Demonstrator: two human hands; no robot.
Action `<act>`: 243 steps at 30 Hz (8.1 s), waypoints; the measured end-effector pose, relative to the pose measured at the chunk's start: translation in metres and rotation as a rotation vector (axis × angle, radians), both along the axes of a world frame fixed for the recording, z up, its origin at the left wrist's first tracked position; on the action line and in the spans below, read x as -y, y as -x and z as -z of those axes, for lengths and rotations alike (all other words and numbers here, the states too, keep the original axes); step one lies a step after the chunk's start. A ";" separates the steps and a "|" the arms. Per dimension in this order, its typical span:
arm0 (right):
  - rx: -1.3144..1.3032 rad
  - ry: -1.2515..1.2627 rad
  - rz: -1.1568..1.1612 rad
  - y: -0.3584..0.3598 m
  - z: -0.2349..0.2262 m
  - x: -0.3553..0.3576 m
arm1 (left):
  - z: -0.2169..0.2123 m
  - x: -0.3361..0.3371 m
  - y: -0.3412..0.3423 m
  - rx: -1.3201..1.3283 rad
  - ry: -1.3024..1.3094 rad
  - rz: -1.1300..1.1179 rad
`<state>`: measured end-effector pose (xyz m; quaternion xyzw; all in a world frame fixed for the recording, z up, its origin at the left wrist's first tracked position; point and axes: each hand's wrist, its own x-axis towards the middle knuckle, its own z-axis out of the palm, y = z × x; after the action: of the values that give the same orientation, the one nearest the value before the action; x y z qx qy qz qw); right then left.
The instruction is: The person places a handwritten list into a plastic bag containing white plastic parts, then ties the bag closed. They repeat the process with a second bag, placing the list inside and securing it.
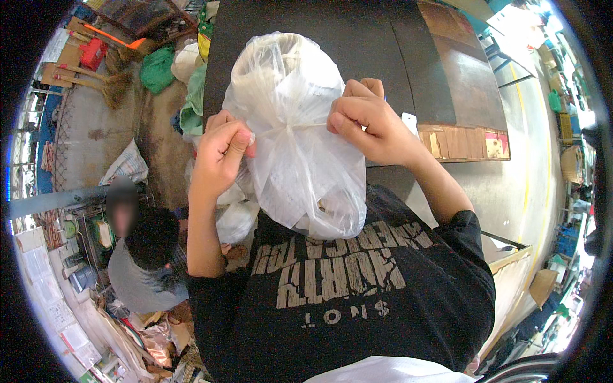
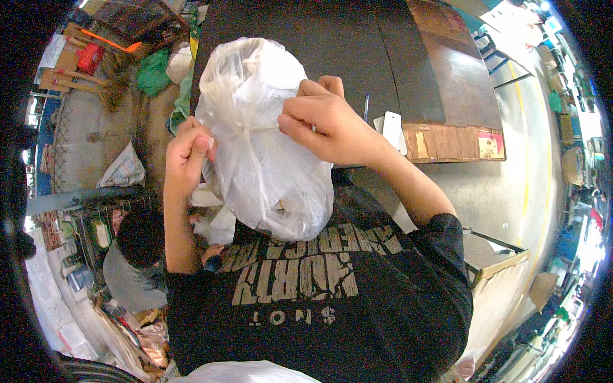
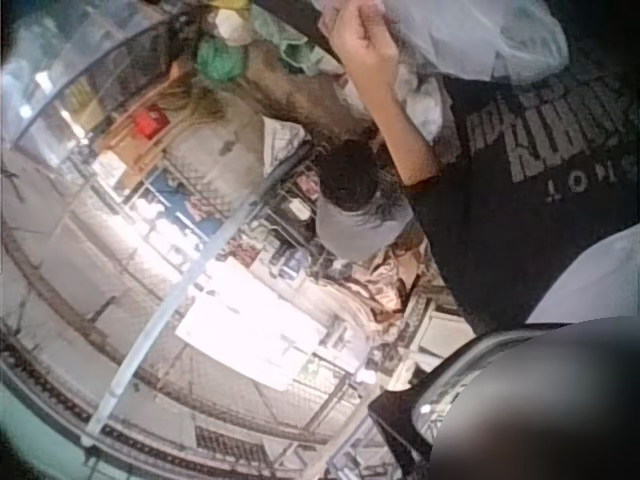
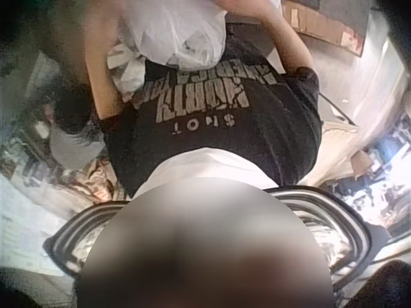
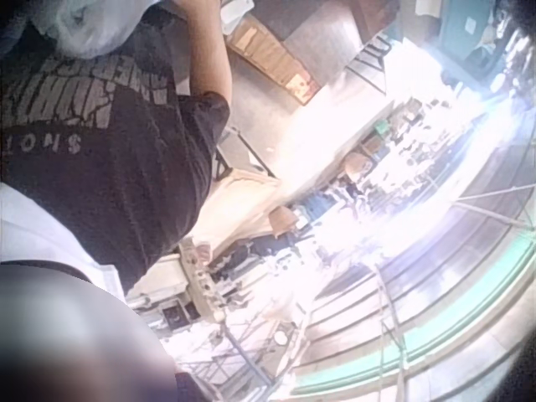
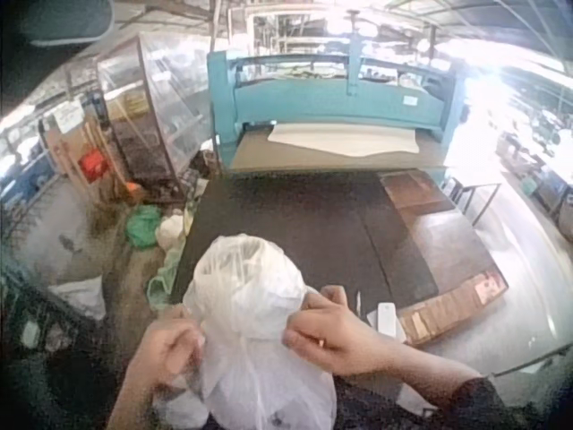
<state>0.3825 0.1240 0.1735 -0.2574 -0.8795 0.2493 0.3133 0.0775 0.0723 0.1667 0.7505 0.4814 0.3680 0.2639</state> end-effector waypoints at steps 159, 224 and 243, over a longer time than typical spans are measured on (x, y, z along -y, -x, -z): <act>0.042 -0.370 0.189 0.049 -0.021 0.013 | 0.005 -0.004 -0.059 0.445 0.005 -0.349; 0.075 0.708 -0.044 0.009 0.261 0.006 | 0.327 0.251 -0.109 1.404 0.285 -1.885; 0.520 -0.526 0.233 0.278 0.300 0.047 | 0.566 0.625 -0.051 0.566 1.208 -1.986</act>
<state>0.1046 0.0767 -0.1265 -0.3212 -0.9283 -0.0956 0.1612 0.1286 -0.5526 -0.3993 -0.3024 0.8707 0.2777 0.2708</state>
